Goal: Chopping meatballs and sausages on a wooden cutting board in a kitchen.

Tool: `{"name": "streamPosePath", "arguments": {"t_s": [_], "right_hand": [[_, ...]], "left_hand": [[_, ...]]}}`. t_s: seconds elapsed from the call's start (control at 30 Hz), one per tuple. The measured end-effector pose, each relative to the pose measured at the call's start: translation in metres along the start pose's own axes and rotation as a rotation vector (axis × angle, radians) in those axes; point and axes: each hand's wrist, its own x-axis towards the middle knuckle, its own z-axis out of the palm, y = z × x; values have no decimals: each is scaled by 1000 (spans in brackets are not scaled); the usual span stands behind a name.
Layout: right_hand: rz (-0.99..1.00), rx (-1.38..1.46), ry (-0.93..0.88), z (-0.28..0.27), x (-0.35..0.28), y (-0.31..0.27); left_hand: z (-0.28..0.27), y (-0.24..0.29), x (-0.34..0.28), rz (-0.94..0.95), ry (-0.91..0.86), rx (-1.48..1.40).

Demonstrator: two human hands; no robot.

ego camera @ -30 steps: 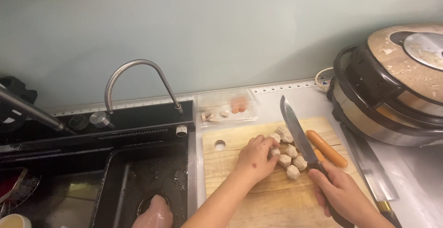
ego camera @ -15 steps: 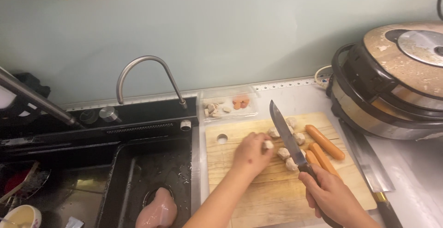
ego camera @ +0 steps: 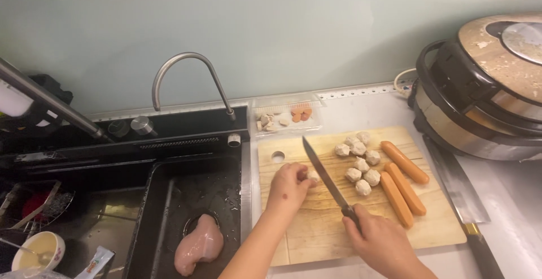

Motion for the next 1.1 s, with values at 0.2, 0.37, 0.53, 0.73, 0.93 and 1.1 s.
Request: {"name": "streamPosePath", "arguments": {"t_s": [0.2, 0.37, 0.53, 0.73, 0.93, 1.1], "right_hand": [[28, -119, -125, -3, -7, -17], [-29, -113, -79, 9, -4, -21], [18, -187, -184, 5, 6, -35], [-12, -172, -187, 1, -5, -21], [22, -198, -287, 5, -20, 23], [313, 58, -483, -56, -10, -36]], "left_hand": [[-6, 7, 1, -56, 62, -86], [-5, 6, 4, -130, 34, -72], [-4, 4, 4, -94, 34, -30], [-5, 4, 0, -31, 81, 8], [-5, -2, 6, -21, 160, -47], [2, -17, 9, 35, 184, -16]]}}
